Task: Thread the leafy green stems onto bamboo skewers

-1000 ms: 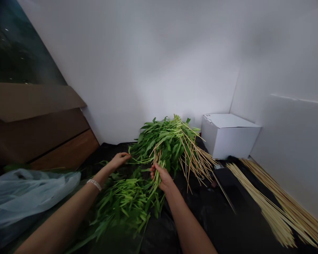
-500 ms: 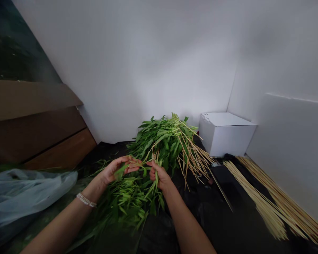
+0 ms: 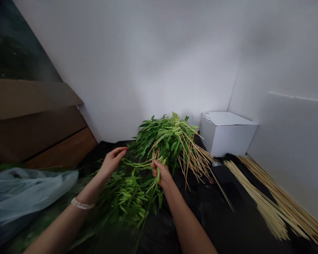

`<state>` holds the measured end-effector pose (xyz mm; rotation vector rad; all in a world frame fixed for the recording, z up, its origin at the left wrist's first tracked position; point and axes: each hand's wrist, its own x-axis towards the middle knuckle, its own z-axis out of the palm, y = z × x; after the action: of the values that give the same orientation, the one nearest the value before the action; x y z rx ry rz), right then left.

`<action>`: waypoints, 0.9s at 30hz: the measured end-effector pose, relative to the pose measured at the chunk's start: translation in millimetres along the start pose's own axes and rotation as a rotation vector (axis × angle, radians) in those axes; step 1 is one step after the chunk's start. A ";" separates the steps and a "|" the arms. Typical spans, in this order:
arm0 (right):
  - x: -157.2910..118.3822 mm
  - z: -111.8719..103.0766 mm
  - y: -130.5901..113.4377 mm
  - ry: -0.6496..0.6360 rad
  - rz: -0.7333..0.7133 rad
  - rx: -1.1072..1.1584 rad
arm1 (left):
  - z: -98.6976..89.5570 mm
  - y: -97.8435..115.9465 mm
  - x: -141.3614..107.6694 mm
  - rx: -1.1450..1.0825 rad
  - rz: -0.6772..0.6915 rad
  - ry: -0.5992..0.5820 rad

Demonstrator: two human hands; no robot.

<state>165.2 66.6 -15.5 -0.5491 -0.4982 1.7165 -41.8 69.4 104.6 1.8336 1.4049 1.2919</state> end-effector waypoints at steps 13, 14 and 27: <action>-13.8 16.8 1.0 0.065 -0.103 -0.059 | 24.3 -1.5 -29.7 0.812 0.709 -0.180; -14.0 16.8 0.9 0.051 -0.101 -0.067 | 24.5 -3.8 -28.8 0.823 0.712 -0.183; -17.3 25.7 8.9 -0.028 -0.050 -0.084 | 23.0 -16.1 -16.2 0.428 0.243 -0.062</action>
<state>145.8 46.9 1.2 -0.5684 -0.6022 1.6630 -29.2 63.8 75.3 2.3678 1.5523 1.0897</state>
